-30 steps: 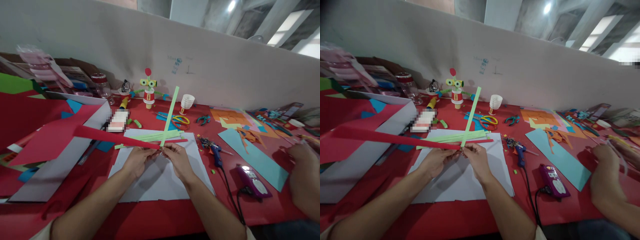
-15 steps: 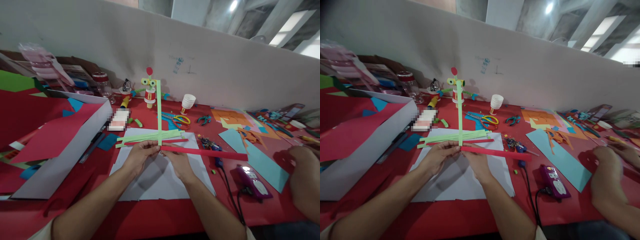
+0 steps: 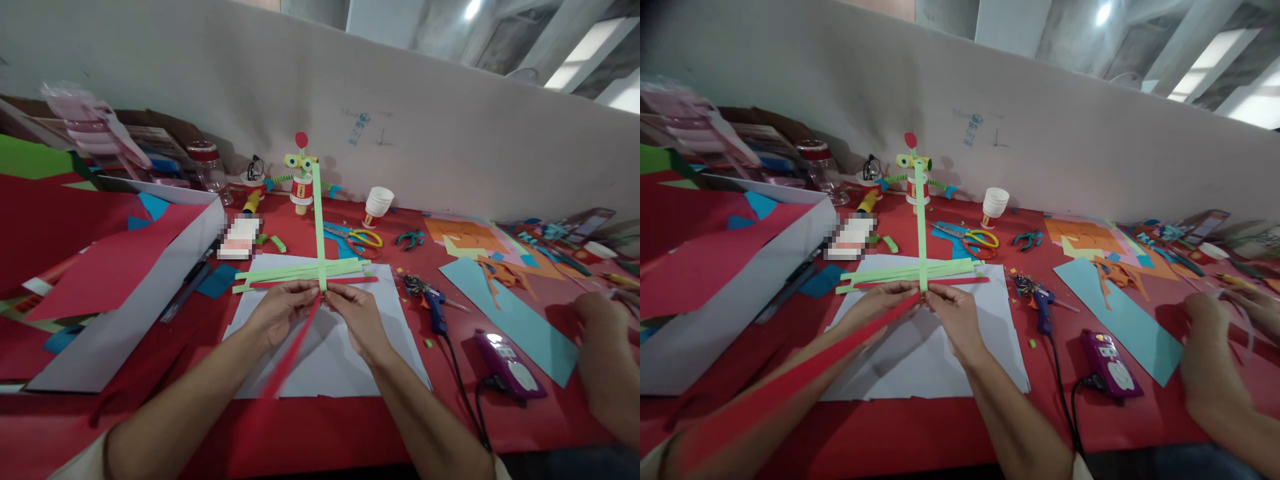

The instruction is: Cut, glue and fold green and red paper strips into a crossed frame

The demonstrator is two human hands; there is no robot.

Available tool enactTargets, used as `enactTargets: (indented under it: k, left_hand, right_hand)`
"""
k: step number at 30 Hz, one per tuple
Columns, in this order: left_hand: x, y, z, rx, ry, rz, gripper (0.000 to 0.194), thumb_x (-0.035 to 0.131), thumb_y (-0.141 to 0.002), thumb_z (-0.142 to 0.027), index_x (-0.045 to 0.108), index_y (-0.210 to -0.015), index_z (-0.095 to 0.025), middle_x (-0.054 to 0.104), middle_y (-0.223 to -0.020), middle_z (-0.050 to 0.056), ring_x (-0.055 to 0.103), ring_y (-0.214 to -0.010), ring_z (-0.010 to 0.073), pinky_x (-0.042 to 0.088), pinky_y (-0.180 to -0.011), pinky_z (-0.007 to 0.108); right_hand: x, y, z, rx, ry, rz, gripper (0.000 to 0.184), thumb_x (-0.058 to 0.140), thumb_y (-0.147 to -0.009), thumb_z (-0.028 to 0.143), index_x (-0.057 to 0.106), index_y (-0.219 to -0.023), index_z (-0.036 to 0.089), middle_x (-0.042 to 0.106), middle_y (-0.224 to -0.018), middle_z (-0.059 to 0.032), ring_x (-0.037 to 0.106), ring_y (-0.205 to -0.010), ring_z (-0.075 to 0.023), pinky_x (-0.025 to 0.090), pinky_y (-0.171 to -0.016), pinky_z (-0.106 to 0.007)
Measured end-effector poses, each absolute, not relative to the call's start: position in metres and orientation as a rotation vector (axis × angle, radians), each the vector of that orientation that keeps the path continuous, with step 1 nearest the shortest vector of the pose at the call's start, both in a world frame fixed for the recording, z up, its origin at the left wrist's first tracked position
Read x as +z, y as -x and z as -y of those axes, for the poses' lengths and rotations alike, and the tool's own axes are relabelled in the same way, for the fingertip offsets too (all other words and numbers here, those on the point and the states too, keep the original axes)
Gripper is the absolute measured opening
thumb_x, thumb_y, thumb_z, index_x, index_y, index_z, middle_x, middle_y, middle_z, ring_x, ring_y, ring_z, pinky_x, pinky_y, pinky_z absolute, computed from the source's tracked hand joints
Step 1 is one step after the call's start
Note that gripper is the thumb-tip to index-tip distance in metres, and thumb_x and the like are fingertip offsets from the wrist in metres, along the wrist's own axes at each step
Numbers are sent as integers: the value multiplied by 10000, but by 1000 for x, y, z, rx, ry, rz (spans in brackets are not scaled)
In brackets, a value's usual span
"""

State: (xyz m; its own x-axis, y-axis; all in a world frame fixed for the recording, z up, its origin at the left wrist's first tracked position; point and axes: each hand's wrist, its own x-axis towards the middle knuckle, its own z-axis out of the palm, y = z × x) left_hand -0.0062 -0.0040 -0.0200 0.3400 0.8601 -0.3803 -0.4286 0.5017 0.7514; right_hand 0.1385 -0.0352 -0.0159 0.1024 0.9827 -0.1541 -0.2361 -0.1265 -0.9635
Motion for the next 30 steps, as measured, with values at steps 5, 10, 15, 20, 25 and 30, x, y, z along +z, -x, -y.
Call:
enactTargets:
  k: [5,10,15,20,25,30]
  left_hand:
    - [-19,4,6,935,-626,-848,250,869,-501,-205,721,-689,-132,699,-704,17,634,-649,99,512,-649,190]
    - [-17,1,9,980,-674,-864,238,857,-521,-235,722,-691,-138,691,-666,19,615,-612,98,488,-616,205]
    - [-17,-2,11,1096,-766,-926,199,825,-569,-259,717,-687,-140,665,-615,9,565,-570,86,462,-606,220]
    - [-17,-4,12,1177,-773,-946,176,799,-587,-260,706,-687,-149,660,-629,4,569,-586,98,457,-627,243]
    - [-16,-4,12,1156,-694,-924,174,804,-559,-229,680,-651,-150,631,-599,-14,558,-560,91,426,-593,235]
    - [-15,-1,11,1106,-687,-897,199,814,-555,-236,671,-655,-142,634,-622,-3,570,-589,103,437,-630,247]
  right_hand:
    - [-14,-136,36,1315,1178,867,229,759,-604,292,763,-812,196,719,-719,-25,611,-670,-163,476,-683,-306]
    - [-15,-133,38,1220,1160,921,144,731,-640,261,750,-774,211,700,-682,-10,613,-678,-168,491,-675,-309]
    - [-15,-130,38,1187,1094,987,64,686,-673,220,724,-724,216,697,-711,11,612,-695,-154,502,-717,-305]
    - [-16,-130,37,1229,1082,900,159,727,-671,285,731,-810,208,705,-719,6,626,-678,-149,512,-714,-312]
    - [-16,-132,36,1262,1149,830,172,746,-661,323,727,-715,160,698,-647,-23,633,-654,-153,518,-684,-306]
    - [-15,-132,36,1293,1139,823,164,746,-665,315,727,-729,166,698,-649,-19,630,-644,-146,508,-663,-290]
